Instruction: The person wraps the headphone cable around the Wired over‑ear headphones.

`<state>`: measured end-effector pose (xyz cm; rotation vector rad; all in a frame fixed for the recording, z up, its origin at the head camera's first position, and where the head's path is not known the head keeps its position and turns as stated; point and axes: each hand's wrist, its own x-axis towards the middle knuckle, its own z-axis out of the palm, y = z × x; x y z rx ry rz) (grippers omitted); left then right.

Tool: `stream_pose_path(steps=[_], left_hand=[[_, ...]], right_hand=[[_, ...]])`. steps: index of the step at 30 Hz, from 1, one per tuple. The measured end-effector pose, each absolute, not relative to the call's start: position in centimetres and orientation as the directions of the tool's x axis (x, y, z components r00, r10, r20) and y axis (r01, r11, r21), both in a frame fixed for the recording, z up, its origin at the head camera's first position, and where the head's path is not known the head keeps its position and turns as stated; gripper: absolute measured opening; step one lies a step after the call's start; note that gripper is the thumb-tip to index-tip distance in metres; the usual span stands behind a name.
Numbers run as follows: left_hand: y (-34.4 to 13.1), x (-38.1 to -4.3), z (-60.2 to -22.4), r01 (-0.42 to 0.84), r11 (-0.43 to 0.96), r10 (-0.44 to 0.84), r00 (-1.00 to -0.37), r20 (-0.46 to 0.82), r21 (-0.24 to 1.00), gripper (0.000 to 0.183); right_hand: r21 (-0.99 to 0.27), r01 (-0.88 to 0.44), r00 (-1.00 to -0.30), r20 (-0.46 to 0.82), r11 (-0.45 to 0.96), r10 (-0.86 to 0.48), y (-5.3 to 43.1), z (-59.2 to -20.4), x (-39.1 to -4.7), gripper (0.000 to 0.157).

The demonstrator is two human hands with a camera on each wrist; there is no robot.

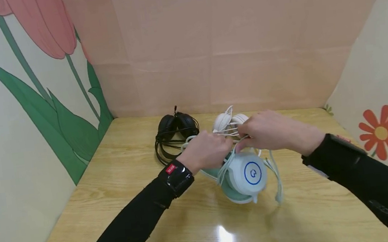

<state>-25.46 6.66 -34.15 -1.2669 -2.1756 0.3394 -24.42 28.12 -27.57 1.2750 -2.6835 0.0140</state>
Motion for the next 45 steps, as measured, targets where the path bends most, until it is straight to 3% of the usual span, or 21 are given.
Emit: stream_pose_path(steps=[10, 18, 27, 31, 36, 39, 43, 45], left_hand=[[5.5, -25.8, -34.3, 0.744, 0.497, 0.852, -0.322, 0.412, -0.446, 0.009], [5.2, -25.9, -34.4, 0.772, 0.502, 0.834, -0.315, 0.452, -0.39, 0.016], [4.9, -26.0, -34.5, 0.792, 0.519, 0.814, -0.342, 0.468, -0.323, 0.022], [4.8, -26.1, -34.6, 0.782, 0.533, 0.801, -0.343, 0.491, -0.323, 0.024], [4.9, -26.2, -34.5, 0.784, 0.54, 0.78, -0.328, 0.533, -0.307, 0.029], [5.0, -26.1, -34.3, 0.781, 0.548, 0.769, -0.329, 0.548, -0.3, 0.032], [5.0, -25.9, -33.8, 0.785, 0.554, 0.75, -0.326, 0.575, -0.277, 0.036], [5.0, -25.7, -33.5, 0.794, 0.547, 0.748, -0.321, 0.582, -0.266, 0.037]], right_hand=[[-0.072, -0.75, -0.658, 0.175, 0.657, -0.732, 29.1, -31.4, -25.7, 0.025], [0.084, -0.785, -0.553, 0.351, 0.614, -0.755, 29.4, -34.0, -27.0, 0.024], [0.092, -0.81, -0.483, 0.456, 0.58, -0.747, 29.6, -35.8, -28.3, 0.036], [-0.053, -0.8, -0.557, 0.434, 0.597, -0.708, 29.3, -36.3, -28.6, 0.02], [-0.253, -0.702, -0.707, 0.356, 0.665, -0.611, 29.3, -37.0, -28.9, 0.024], [-0.252, -0.678, -0.729, 0.35, 0.691, -0.588, 29.6, -37.5, -29.2, 0.022], [-0.226, -0.645, -0.755, 0.337, 0.73, -0.563, 30.7, -38.7, -29.5, 0.007], [-0.245, -0.63, -0.77, 0.322, 0.737, -0.551, 31.2, -39.5, -29.5, 0.014]])
